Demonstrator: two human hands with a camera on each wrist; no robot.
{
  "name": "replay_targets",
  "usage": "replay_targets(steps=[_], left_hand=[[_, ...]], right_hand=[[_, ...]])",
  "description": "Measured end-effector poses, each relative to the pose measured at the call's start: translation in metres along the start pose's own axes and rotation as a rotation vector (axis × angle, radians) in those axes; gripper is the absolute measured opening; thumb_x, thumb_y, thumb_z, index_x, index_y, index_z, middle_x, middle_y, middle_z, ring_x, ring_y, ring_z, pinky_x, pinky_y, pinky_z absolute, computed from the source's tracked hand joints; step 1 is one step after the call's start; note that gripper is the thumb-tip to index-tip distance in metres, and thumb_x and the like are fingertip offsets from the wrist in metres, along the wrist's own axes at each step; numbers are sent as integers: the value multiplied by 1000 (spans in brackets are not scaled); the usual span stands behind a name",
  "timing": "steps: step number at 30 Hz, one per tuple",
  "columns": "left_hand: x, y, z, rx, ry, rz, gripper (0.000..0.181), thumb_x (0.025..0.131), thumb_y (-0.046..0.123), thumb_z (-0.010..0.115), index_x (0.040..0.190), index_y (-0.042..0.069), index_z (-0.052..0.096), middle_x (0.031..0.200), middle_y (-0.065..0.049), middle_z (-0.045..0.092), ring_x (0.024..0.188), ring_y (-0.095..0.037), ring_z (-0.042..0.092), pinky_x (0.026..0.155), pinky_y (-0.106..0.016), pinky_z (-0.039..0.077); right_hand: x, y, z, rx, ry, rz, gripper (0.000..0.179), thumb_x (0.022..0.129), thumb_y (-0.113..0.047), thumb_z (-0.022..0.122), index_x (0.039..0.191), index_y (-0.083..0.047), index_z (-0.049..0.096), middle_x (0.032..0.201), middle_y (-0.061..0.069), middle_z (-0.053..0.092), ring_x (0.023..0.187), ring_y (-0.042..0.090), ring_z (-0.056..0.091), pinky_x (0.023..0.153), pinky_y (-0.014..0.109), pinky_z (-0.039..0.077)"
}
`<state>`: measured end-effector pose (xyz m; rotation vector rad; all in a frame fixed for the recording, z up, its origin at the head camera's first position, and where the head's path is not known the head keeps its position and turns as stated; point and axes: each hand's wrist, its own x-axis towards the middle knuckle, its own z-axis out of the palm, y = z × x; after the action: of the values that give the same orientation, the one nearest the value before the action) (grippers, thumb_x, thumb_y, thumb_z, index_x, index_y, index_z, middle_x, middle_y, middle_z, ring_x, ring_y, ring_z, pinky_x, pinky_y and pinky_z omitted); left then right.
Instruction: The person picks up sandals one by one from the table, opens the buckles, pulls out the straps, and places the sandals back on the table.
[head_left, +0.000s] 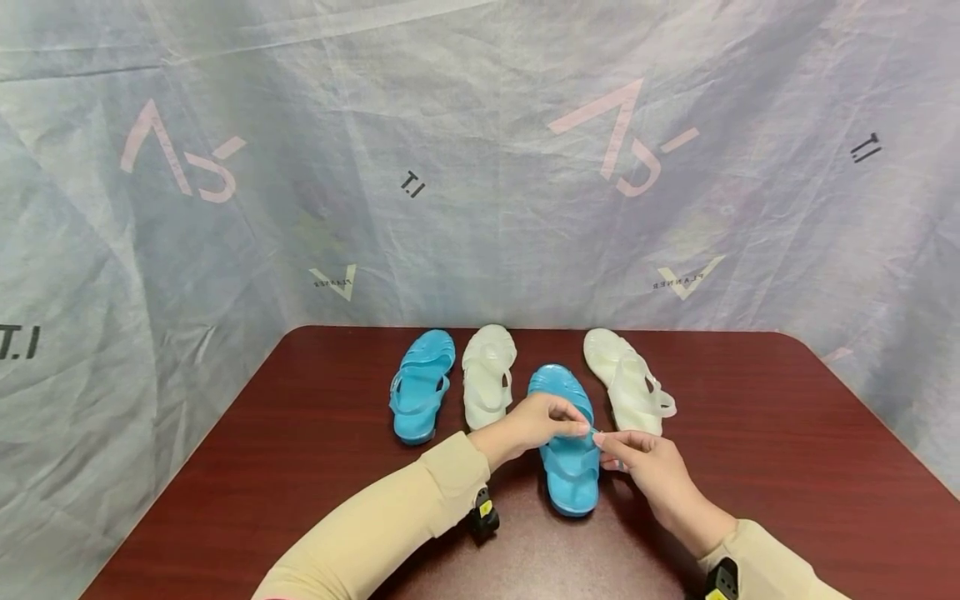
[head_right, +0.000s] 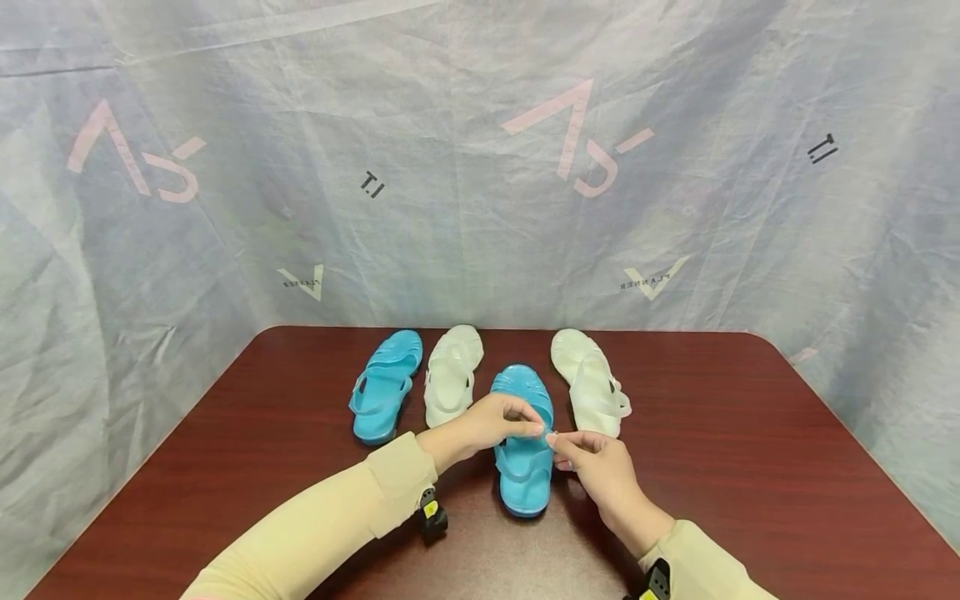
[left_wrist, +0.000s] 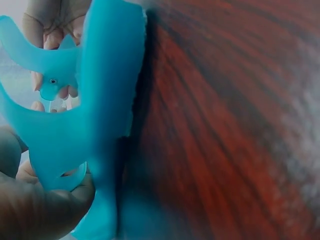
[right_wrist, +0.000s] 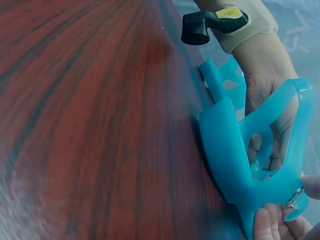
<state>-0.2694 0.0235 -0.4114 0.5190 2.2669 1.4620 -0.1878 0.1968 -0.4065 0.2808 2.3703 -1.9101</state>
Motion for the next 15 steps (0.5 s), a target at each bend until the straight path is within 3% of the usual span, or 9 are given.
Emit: replay_targets(steps=[15], left_hand=[[-7,2,-2,167,16,88,11,86,24,74,89,14,78,89,7,73,85,3,57,71,-16,49]], right_hand=[[-1,4,6,-13,55,-7,41,91,-28,69,113,6,68,83,-4,71,74,9,66,74,23,55]])
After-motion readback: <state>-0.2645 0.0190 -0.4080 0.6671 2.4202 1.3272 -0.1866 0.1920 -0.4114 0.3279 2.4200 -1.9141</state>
